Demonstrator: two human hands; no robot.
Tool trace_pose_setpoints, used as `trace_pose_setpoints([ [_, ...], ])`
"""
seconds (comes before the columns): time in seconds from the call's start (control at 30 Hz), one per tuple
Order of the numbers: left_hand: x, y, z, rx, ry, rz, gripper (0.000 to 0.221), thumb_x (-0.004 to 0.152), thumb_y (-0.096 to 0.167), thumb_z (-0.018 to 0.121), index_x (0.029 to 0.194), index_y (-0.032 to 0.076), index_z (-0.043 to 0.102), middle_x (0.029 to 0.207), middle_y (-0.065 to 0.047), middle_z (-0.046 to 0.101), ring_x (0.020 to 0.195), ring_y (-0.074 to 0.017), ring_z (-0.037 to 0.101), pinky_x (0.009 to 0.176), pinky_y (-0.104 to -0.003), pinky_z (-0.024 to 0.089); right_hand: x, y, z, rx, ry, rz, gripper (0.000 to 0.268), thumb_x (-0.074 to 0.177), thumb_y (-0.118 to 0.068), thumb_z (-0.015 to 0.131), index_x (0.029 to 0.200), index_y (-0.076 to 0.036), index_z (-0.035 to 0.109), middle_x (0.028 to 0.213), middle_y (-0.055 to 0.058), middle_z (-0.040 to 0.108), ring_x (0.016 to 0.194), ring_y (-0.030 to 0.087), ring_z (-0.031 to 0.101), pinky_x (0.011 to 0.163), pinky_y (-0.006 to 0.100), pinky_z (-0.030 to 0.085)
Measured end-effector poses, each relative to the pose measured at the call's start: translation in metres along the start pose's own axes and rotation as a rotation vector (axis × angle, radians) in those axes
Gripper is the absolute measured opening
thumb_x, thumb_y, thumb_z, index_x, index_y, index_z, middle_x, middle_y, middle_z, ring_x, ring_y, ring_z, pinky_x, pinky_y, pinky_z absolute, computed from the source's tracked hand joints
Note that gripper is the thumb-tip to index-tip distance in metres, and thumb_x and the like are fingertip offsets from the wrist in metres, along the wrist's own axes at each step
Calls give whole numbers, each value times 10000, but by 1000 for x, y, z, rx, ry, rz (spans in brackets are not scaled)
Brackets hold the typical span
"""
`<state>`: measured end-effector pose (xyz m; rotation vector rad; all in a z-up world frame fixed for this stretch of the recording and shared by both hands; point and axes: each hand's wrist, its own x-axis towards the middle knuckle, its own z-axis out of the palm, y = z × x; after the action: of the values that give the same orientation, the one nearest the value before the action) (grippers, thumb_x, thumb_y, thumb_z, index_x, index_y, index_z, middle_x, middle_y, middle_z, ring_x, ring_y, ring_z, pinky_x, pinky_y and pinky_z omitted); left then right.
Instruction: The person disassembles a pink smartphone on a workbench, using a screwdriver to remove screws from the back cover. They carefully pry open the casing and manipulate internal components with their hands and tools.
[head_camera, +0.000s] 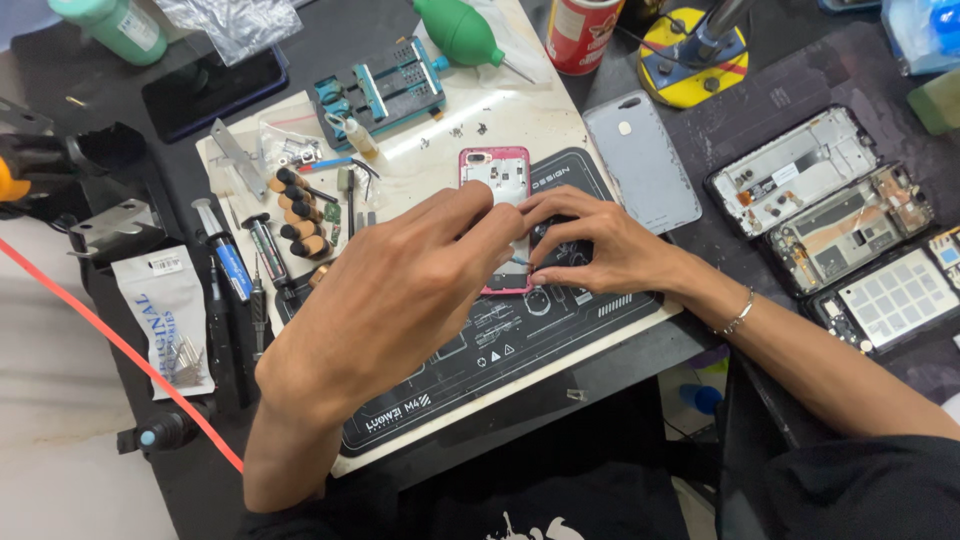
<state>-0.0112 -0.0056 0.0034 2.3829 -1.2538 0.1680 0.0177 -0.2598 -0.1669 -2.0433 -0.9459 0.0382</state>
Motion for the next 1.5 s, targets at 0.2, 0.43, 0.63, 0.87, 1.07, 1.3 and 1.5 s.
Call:
trace_pose_setpoints([
  [0.2,1,-3,1,4,13,13,226,840,-106,646,1057,-58,605,953,-119,626,804,-241,692,642,-364,587,-1,4,1,15,0,25,153,756,-223,867,849,-122,799,1223,48,691,1340,271,560,1127,462,491],
  [0.43,4,-4,0,2,18,-12,108,960,24,663,1027,-44,611,911,-100,621,760,-230,685,622,-363,579,2,-1,-3,34,2,3,134,760,-169,863,865,-115,800,1185,31,710,1332,263,575,1131,455,495],
  [0.63,1,-5,2,17,16,7,107,920,-10,653,1015,-39,611,915,-104,622,743,-228,681,624,-362,576,1,2,-3,-1,25,-17,138,766,-169,862,877,-115,798,1198,49,700,1311,265,587,1111,437,510],
  [0.87,1,-3,2,12,31,4,100,950,16,663,1021,-38,617,908,-99,627,745,-222,680,624,-354,580,2,-4,-5,22,31,-8,134,764,-173,862,869,-115,801,1178,38,710,1299,260,598,1103,435,515],
  [1.07,1,-8,0,-26,23,-3,128,944,54,684,1007,-22,603,921,-100,627,772,-239,682,631,-358,575,2,-9,-3,32,37,16,118,754,-155,863,848,-118,802,1157,14,723,1331,261,593,1119,440,506],
  [1.3,5,-21,-17,-141,-10,-104,127,925,89,700,989,26,610,904,-95,611,760,-285,673,631,-400,546,2,-18,-9,99,27,28,118,758,-97,842,863,-93,787,1171,42,708,1362,286,570,1106,446,508],
  [1.5,7,-38,-22,-177,-1,-193,117,922,102,707,995,34,646,890,-91,628,728,-298,670,624,-408,538,2,-16,-10,113,22,76,116,757,-90,845,857,-99,788,1167,35,718,1358,281,579,1100,435,521],
])
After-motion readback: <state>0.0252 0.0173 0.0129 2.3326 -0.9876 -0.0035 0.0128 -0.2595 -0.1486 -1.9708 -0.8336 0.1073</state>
